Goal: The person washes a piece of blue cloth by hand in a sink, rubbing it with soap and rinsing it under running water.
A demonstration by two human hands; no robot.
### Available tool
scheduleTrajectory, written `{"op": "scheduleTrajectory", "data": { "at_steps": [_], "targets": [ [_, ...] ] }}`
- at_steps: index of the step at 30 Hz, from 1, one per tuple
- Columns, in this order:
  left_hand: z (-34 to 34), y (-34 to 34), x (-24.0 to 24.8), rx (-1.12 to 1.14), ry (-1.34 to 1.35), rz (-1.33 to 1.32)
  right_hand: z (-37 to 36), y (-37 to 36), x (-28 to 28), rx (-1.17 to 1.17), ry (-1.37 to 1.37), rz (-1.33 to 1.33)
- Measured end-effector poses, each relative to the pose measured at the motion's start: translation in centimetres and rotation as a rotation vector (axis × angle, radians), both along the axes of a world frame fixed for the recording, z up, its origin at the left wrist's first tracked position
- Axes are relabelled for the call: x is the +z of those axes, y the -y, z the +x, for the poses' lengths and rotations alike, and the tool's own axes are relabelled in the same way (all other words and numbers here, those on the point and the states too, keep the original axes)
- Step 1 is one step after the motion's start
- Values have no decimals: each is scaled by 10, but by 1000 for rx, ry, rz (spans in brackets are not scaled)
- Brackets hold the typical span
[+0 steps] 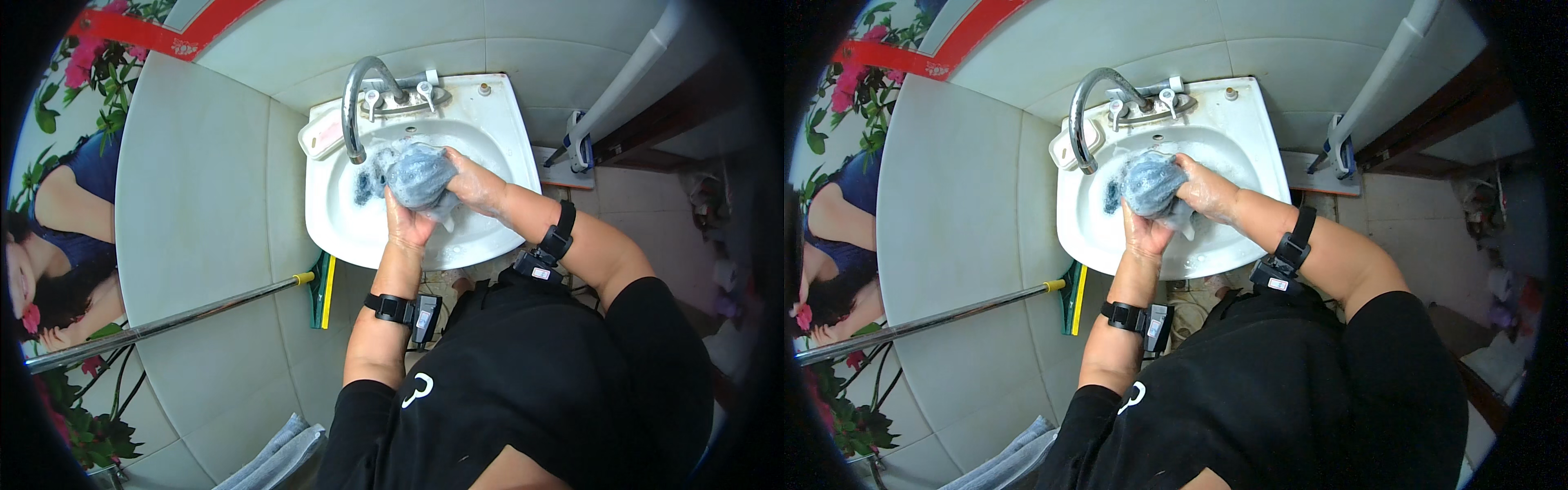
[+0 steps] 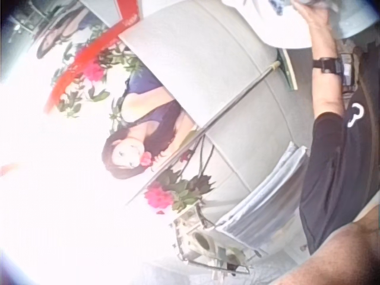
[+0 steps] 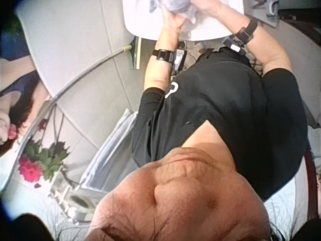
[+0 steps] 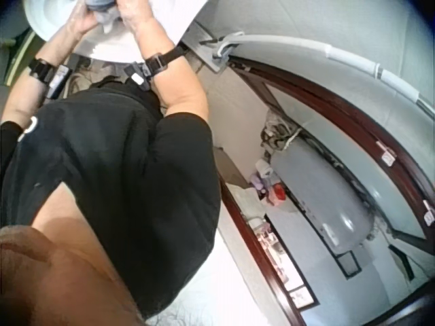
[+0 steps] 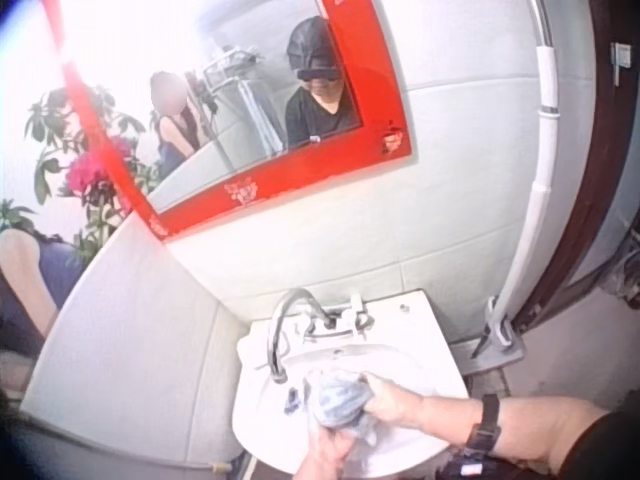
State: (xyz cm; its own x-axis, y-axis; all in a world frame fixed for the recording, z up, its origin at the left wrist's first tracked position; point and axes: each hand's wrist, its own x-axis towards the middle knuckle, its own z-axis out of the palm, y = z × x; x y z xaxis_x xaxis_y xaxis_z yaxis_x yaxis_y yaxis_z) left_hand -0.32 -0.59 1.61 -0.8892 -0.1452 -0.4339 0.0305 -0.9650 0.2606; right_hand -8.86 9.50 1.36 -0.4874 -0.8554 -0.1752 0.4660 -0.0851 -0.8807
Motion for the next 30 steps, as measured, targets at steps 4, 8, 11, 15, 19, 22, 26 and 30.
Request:
{"op": "scheduleTrajectory", "data": {
  "at_steps": [4, 8, 11, 15, 19, 22, 26, 30],
  "targets": [
    [1, 7, -7, 122, 136, -64, 9, -7, 21, -82, -827, 168],
    [2, 5, 0, 219, 252, -126, 15, -7, 24, -146, -1182, 75],
    [-2, 0, -1, 287, 482, -325, 11, 1, 3, -13, -1171, 250],
    [-5, -1, -1, 337, 446, -481, 9, 18, -18, -113, -620, 490],
    [2, 17, -22, 325, 395, -894, 18, 33, -31, -88, -55, 382],
    [8, 30, -32, 293, 414, -1129, 17, 30, -24, 95, 59, 427],
    [25, 74, -58, 172, 519, -1229, -17, 40, -33, -13, -904, 509],
    [36, 81, -58, -3, 910, -1412, -86, 40, 8, -82, -897, 943]
  ]
}}
